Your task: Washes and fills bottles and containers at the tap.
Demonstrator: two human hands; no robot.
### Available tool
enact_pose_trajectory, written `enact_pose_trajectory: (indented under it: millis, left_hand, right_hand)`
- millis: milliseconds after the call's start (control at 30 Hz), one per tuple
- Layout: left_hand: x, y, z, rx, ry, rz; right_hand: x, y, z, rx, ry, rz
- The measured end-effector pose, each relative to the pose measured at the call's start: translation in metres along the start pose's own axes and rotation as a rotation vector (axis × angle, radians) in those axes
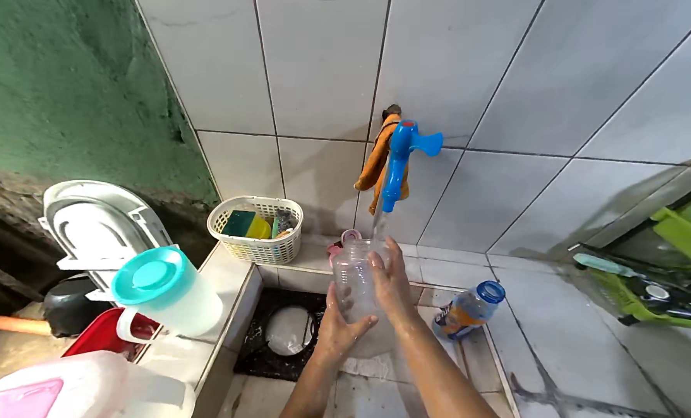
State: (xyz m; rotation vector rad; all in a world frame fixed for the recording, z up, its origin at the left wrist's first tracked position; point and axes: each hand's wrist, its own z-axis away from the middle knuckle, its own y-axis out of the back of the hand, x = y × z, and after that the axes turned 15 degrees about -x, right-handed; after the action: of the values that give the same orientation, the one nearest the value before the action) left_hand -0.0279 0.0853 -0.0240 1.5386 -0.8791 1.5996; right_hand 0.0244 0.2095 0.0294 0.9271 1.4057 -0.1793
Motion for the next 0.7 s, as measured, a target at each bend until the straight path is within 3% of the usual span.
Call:
enact_pose_trajectory:
  millis: [100,167,300,367,400,467,533,600,700]
  left_hand:
    - [0.01,-0.019,-0.003,0.191,0.04,-0.386]
    - [0.01,-0.027,-0.002,0.295,-0.013,-0.567]
    - [0.002,-0.016,0.022,0.116,-0.178,-0.717]
    - [-0.013,-0.001,0.023,0.111,-0.274,-0.591]
    - [-0.016,0.006,0.022,0.125,-0.247,-0.399]
    - [-0.016,0.014,0.022,0.07,-0.034,0.095]
    - [-0.02,0.014,0.021,-0.018,0.075,0.357]
    - [-0.02,0.016,0.019,-0.07,0.063,0.396]
    - [-0.012,0.024,0.019,-0.122,0.05,0.259]
  right_hand:
    - [0.001,-0.022,0.007,0.044,0.006,0.069]
    - [-0.005,-0.026,0.016,0.005,-0.009,-0.052]
    - [0.0,-0.005,0.022,-0.058,-0.05,-0.355]
    - [0.011,0.011,0.023,-0.117,-0.031,-0.515]
    - [0.014,0.015,0.023,-0.123,-0.03,-0.593]
    - [0.017,0.015,0.023,-0.128,-0.049,-0.713]
    - [0.017,0.012,0.023,-0.156,-0.051,-0.746]
    - [0.02,0.016,0.021,-0.203,-0.036,-0.692]
    - [0.014,0.045,0.016,-0.276,-0.027,-0.438]
